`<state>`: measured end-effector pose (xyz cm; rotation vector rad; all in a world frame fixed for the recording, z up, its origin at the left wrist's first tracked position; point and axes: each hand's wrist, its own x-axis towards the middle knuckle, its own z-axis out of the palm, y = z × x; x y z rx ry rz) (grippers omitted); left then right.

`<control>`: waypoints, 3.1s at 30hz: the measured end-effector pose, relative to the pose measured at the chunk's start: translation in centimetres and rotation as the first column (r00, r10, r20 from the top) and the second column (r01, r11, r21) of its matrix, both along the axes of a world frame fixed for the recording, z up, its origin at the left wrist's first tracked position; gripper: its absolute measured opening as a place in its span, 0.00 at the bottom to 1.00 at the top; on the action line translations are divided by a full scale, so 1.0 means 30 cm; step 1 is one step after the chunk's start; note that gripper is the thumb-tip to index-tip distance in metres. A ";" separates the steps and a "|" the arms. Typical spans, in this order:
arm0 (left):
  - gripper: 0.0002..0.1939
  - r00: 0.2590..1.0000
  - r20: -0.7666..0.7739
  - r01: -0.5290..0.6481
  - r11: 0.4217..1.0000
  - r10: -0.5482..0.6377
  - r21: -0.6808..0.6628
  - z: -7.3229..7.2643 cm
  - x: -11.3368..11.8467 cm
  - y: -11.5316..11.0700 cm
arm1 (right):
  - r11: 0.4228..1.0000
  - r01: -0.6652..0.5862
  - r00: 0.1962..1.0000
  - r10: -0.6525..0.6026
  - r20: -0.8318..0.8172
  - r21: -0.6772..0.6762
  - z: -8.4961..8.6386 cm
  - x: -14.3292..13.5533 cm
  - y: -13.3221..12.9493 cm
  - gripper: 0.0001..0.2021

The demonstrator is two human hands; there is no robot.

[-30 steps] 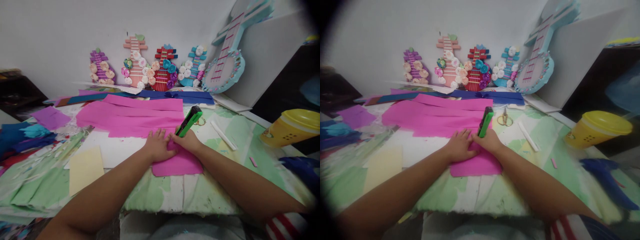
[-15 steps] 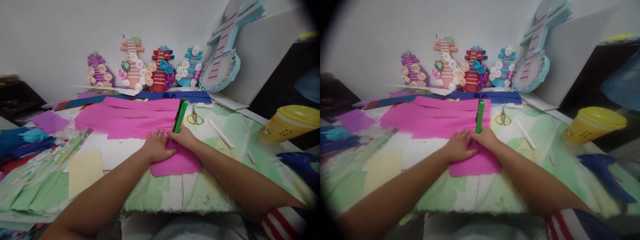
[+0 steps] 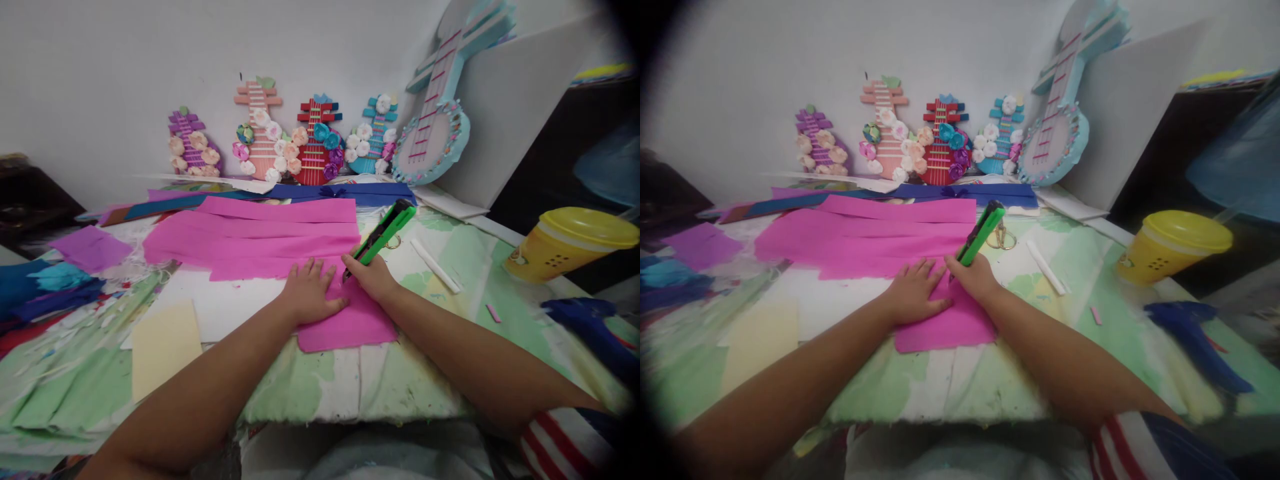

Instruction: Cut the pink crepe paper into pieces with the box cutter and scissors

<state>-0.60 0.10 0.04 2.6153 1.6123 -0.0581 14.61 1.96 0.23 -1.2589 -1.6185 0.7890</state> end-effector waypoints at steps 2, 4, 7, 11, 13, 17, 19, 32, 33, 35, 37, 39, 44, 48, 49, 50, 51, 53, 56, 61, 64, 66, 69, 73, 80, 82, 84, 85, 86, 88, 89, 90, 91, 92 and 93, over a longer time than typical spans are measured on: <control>0.45 1.000 -0.001 -0.003 1.000 0.003 -0.005 0.003 0.000 -0.001 | 1.000 -0.003 1.000 0.003 -0.007 0.015 0.000 0.000 0.000 0.13; 0.44 1.000 -0.002 -0.007 1.000 0.007 -0.009 0.005 0.000 -0.002 | 0.999 -0.037 0.999 0.037 0.000 0.017 0.000 -0.002 0.002 0.12; 0.44 1.000 -0.001 -0.011 1.000 0.011 -0.010 0.007 0.000 -0.003 | 0.996 -0.088 0.996 0.088 0.025 -0.009 -0.002 -0.005 0.003 0.13; 0.44 1.000 0.012 -0.011 1.000 0.011 -0.007 0.005 -0.001 -0.003 | 0.994 -0.103 0.990 0.106 0.091 -0.041 -0.004 -0.007 0.004 0.15; 0.44 1.000 0.019 -0.007 1.000 0.007 -0.002 0.004 -0.001 -0.003 | 0.993 -0.111 0.984 0.117 0.131 -0.050 -0.007 -0.008 0.006 0.16; 0.44 1.000 0.026 -0.002 1.000 0.002 -0.003 0.003 -0.001 -0.002 | 0.991 -0.126 0.971 0.133 0.199 -0.048 -0.013 -0.008 0.009 0.16; 0.44 0.999 0.033 0.001 1.000 -0.001 -0.002 0.004 -0.002 -0.003 | 0.991 -0.135 0.966 0.137 0.221 -0.026 -0.013 -0.009 0.008 0.15; 0.43 0.999 0.040 -0.006 1.000 0.007 -0.026 0.009 0.000 -0.009 | 0.996 -0.074 0.949 0.083 0.303 -0.044 0.005 -0.023 0.001 0.15; 0.43 0.999 0.040 -0.007 1.000 0.008 -0.020 0.006 -0.001 -0.008 | 0.997 -0.056 0.951 0.070 0.302 -0.056 0.008 -0.026 0.003 0.14; 0.44 0.999 0.042 -0.004 1.000 0.004 -0.008 0.002 -0.002 -0.006 | 0.996 -0.035 0.950 0.057 0.307 -0.078 0.014 -0.033 0.008 0.14; 0.44 0.999 0.042 0.001 1.000 -0.001 -0.004 0.000 -0.003 -0.005 | 0.994 -0.038 0.948 0.069 0.309 -0.104 0.017 -0.038 0.015 0.12; 0.44 0.999 0.037 0.005 1.000 -0.005 -0.008 0.000 -0.003 -0.004 | 0.990 -0.053 0.947 0.091 0.307 -0.130 0.018 -0.039 0.022 0.12; 0.44 1.000 0.025 0.014 1.000 -0.014 -0.001 0.003 -0.001 -0.004 | 0.987 -0.085 0.948 0.122 0.294 -0.137 0.018 -0.035 0.030 0.11; 0.44 1.000 0.019 0.006 1.000 -0.006 -0.005 0.002 -0.001 -0.003 | 0.980 -0.100 0.950 0.146 0.276 -0.174 0.019 -0.036 0.039 0.14; 0.44 1.000 0.020 0.004 1.000 -0.003 -0.010 0.001 -0.001 -0.002 | 0.976 -0.104 0.950 0.154 0.271 -0.190 0.018 -0.037 0.042 0.15; 0.44 1.000 0.022 0.002 1.000 -0.002 -0.014 0.001 -0.001 -0.002 | 0.973 -0.105 0.951 0.158 0.265 -0.205 0.017 -0.038 0.046 0.16; 0.44 1.000 0.025 0.003 1.000 -0.002 -0.017 0.000 -0.001 -0.002 | 0.970 -0.105 0.953 0.161 0.258 -0.218 0.015 -0.038 0.049 0.18; 0.43 1.000 0.029 0.005 1.000 -0.004 -0.020 0.000 -0.002 -0.002 | 0.967 -0.101 0.957 0.159 0.244 -0.235 0.012 -0.037 0.052 0.19; 0.43 1.000 0.022 0.001 1.000 0.000 -0.022 0.002 -0.001 -0.003 | 0.971 -0.111 0.967 0.154 0.201 -0.211 0.009 -0.026 0.046 0.20; 0.43 1.000 -0.004 -0.002 1.000 0.002 -0.007 0.008 0.001 -0.006 | 0.961 -0.208 0.971 0.225 0.080 -0.182 0.001 0.005 0.024 0.20; 0.44 1.000 -0.002 0.004 1.000 -0.004 0.007 0.007 0.001 -0.005 | 0.976 -0.161 0.984 0.171 0.057 -0.145 -0.005 0.014 0.021 0.19; 0.44 1.000 -0.007 0.000 1.000 0.000 0.000 0.006 0.001 -0.004 | 0.983 -0.137 0.988 0.144 0.050 -0.126 -0.007 0.015 0.022 0.19; 0.44 1.000 -0.014 0.001 1.000 -0.001 -0.013 0.005 -0.001 -0.003 | 0.982 -0.137 0.987 0.146 0.065 -0.127 -0.004 0.013 0.023 0.20; 0.44 1.000 -0.006 0.016 1.000 -0.016 -0.014 0.006 -0.003 -0.005 | 0.978 -0.178 0.973 0.191 0.130 -0.108 0.005 0.008 0.020 0.22; 0.45 1.000 0.017 0.013 1.000 -0.013 -0.001 0.011 -0.004 -0.011 | 0.987 -0.152 0.957 0.162 0.240 -0.059 0.013 -0.008 0.010 0.20; 0.45 1.000 0.023 0.009 1.000 -0.009 0.003 0.010 -0.004 -0.013 | 0.989 -0.138 0.954 0.148 0.260 -0.055 0.014 -0.012 0.007 0.19; 0.45 1.000 0.029 0.004 1.000 -0.005 0.008 0.008 -0.004 -0.013 | 0.989 -0.143 0.950 0.150 0.275 -0.045 0.012 -0.015 0.006 0.18; 0.45 1.000 0.031 0.002 1.000 -0.003 0.011 0.007 -0.003 -0.012 | 0.988 -0.150 0.947 0.155 0.281 -0.040 0.009 -0.015 0.006 0.18; 0.45 0.999 0.033 0.001 1.000 -0.001 0.013 0.005 -0.003 -0.011 | 0.986 -0.162 0.943 0.166 0.288 -0.038 0.007 -0.014 0.007 0.18; 0.45 0.999 0.037 -0.001 1.000 0.001 0.011 0.003 -0.002 -0.009 | 0.982 -0.188 0.935 0.190 0.298 -0.038 0.004 -0.013 0.009 0.18; 0.45 0.999 0.040 -0.001 1.000 0.001 0.007 0.003 -0.001 -0.009 | 0.980 -0.197 0.933 0.200 0.300 -0.040 0.003 -0.012 0.010 0.17; 0.45 0.999 0.043 -0.001 1.000 0.000 0.001 0.003 -0.001 -0.008 | 0.978 -0.203 0.930 0.207 0.303 -0.045 0.004 -0.012 0.011 0.17; 0.45 0.999 0.044 0.000 1.000 0.000 -0.007 0.004 0.000 -0.007 | 0.976 -0.209 0.928 0.215 0.305 -0.054 0.005 -0.012 0.013 0.16; 0.45 0.999 0.045 0.000 1.000 0.000 -0.013 0.005 0.000 -0.007 | 0.975 -0.211 0.926 0.220 0.307 -0.064 0.008 -0.013 0.014 0.16; 0.46 0.999 0.046 0.001 1.000 0.000 -0.017 0.006 0.000 -0.007 | 0.974 -0.211 0.924 0.225 0.310 -0.077 0.011 -0.015 0.015 0.15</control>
